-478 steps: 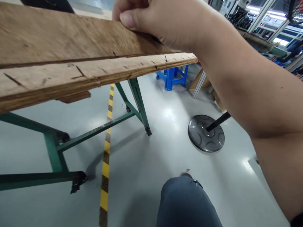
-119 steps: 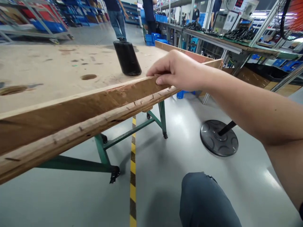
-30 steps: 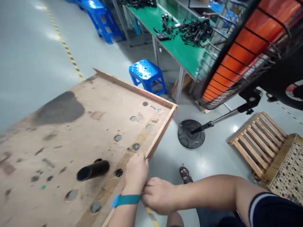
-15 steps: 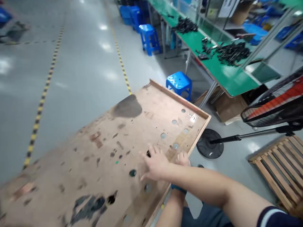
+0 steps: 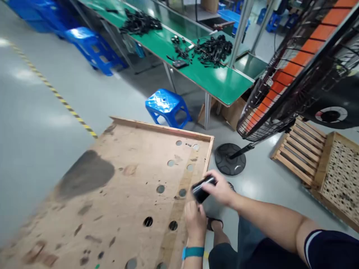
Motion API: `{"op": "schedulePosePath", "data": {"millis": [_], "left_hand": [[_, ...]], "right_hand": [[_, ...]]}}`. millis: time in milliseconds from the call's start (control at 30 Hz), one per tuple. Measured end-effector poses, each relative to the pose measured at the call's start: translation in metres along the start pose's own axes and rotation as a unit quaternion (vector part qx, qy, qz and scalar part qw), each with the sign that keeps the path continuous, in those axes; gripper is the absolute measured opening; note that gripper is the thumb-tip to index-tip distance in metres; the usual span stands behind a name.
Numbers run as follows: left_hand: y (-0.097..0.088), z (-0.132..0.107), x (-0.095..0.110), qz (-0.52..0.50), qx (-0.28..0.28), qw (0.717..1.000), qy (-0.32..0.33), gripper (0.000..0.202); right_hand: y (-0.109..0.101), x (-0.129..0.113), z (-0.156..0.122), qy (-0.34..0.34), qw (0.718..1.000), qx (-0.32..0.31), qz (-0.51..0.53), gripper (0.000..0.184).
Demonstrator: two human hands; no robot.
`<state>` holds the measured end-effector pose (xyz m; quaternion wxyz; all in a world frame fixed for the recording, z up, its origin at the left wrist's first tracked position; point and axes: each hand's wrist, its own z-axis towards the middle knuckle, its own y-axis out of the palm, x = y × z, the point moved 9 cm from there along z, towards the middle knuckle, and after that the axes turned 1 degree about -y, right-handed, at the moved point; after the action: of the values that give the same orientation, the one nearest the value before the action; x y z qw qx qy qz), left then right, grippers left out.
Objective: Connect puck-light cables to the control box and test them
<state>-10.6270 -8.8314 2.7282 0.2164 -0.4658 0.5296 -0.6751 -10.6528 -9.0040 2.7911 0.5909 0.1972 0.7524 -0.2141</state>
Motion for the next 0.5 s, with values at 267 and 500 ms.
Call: {"op": "schedulePosePath", "data": {"millis": [267, 500], "left_hand": [[-0.002, -0.009, -0.003, -0.069, 0.082, 0.991, 0.080, 0.015], [0.003, -0.009, -0.009, -0.083, 0.085, 0.990, 0.080, 0.012]], "right_hand": [[-0.183, 0.102, 0.073, 0.178, 0.925, 0.330, 0.058, 0.032], [-0.167, 0.082, 0.148, 0.130, 0.933, 0.334, 0.032, 0.028]]}}
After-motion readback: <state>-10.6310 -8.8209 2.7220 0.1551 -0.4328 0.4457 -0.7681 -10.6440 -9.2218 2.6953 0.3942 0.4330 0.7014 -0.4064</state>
